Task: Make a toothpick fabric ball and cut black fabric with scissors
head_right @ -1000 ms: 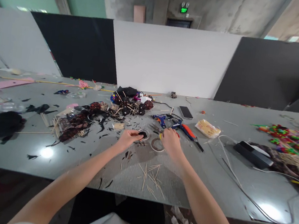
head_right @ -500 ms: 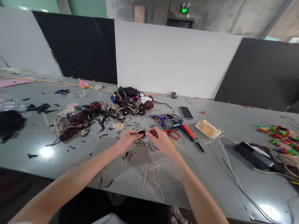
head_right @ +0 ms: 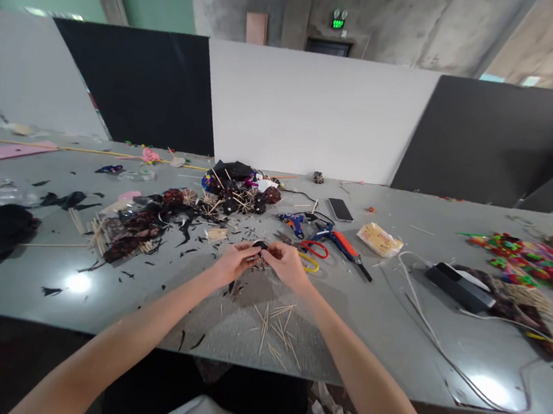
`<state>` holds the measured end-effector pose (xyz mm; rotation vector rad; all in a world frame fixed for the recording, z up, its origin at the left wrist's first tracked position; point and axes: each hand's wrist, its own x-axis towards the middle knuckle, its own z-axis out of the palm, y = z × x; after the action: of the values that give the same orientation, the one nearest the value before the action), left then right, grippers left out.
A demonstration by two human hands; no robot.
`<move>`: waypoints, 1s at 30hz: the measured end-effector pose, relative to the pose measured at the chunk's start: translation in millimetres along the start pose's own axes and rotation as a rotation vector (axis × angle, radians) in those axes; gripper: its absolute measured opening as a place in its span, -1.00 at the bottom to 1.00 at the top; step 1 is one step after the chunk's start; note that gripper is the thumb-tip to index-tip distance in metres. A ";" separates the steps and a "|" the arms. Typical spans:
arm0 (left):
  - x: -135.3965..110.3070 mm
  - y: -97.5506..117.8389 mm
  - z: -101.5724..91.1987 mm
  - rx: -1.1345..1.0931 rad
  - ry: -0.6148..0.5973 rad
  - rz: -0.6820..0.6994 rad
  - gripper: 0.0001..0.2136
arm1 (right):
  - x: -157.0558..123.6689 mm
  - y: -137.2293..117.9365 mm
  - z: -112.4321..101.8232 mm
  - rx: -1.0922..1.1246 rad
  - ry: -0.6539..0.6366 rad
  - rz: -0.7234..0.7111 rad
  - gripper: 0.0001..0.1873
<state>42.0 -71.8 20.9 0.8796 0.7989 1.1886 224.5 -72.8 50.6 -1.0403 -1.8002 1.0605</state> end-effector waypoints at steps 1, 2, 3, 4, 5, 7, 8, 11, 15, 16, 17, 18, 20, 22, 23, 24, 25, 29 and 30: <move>1.1 1.1 -2.3 0.027 -0.018 -0.002 -0.64 | 0.2 1.2 -1.5 -0.025 -0.040 0.002 -0.58; 2.3 2.6 -5.2 0.056 -0.041 -0.004 -0.65 | 0.3 2.0 -3.3 -0.049 -0.084 0.003 -0.58; 3.5 4.2 -8.5 0.111 -0.066 0.001 -0.66 | 0.3 2.6 -5.3 -0.072 -0.123 0.003 -0.58; 4.7 5.9 -11.9 0.262 -0.101 0.046 -0.68 | 0.3 3.0 -7.4 -0.092 -0.156 0.002 -0.59; 5.7 7.5 -15.1 0.379 -0.130 0.086 -0.69 | 0.2 3.3 -9.3 -0.108 -0.179 -0.001 -0.60; 7.2 10.1 -19.9 0.523 -0.159 0.143 -0.68 | 0.0 3.9 -12.2 -0.128 -0.208 -0.005 -0.62; 7.4 11.1 -21.1 0.555 -0.161 0.153 -0.67 | 0.0 4.3 -13.0 -0.131 -0.219 -0.003 -0.62; 6.2 13.1 -20.0 0.559 -0.129 0.136 -0.65 | 0.2 4.8 -12.9 -0.109 -0.216 0.016 -0.60; 4.2 11.7 -15.3 0.462 -0.025 0.133 -0.64 | 0.4 3.8 -7.4 -0.042 -0.237 0.036 -0.57; 4.4 10.5 -14.6 0.440 -0.007 0.138 -0.64 | 0.5 3.7 -5.8 -0.028 -0.234 0.037 -0.56; 4.8 9.1 -14.3 0.424 0.002 0.142 -0.63 | 0.7 3.8 -4.4 -0.016 -0.224 0.036 -0.56; 5.5 7.6 -14.2 0.412 0.008 0.146 -0.63 | 0.9 4.1 -3.3 -0.003 -0.204 0.033 -0.55; 7.0 5.1 -14.5 0.407 0.017 0.154 -0.63 | 1.3 5.2 -1.9 0.021 -0.174 0.030 -0.54; 7.9 4.0 -15.0 0.418 0.021 0.163 -0.64 | 1.5 6.2 -1.0 0.035 -0.169 0.032 -0.55; 8.0 4.1 -15.4 0.422 0.022 0.165 -0.65 | 1.3 6.4 -0.3 0.033 -0.168 0.036 -0.55; 7.8 4.6 -15.7 0.429 0.022 0.168 -0.66 | 1.2 6.4 0.3 0.025 -0.168 0.039 -0.55; 7.3 5.5 -16.2 0.444 0.018 0.176 -0.66 | 1.0 6.1 0.8 0.010 -0.174 0.041 -0.55; 3.6 11.7 -18.6 0.618 -0.008 0.286 -0.69 | 3.8 6.1 -6.8 -0.248 -0.150 -0.014 -0.57; 2.7 13.5 -19.3 0.664 -0.008 0.320 -0.70 | 5.6 7.6 -13.2 -0.347 -0.101 -0.034 -0.59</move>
<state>19.7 -64.4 24.1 1.6016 1.1000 1.2044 236.3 -61.7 49.4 -1.1695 -2.1277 0.8085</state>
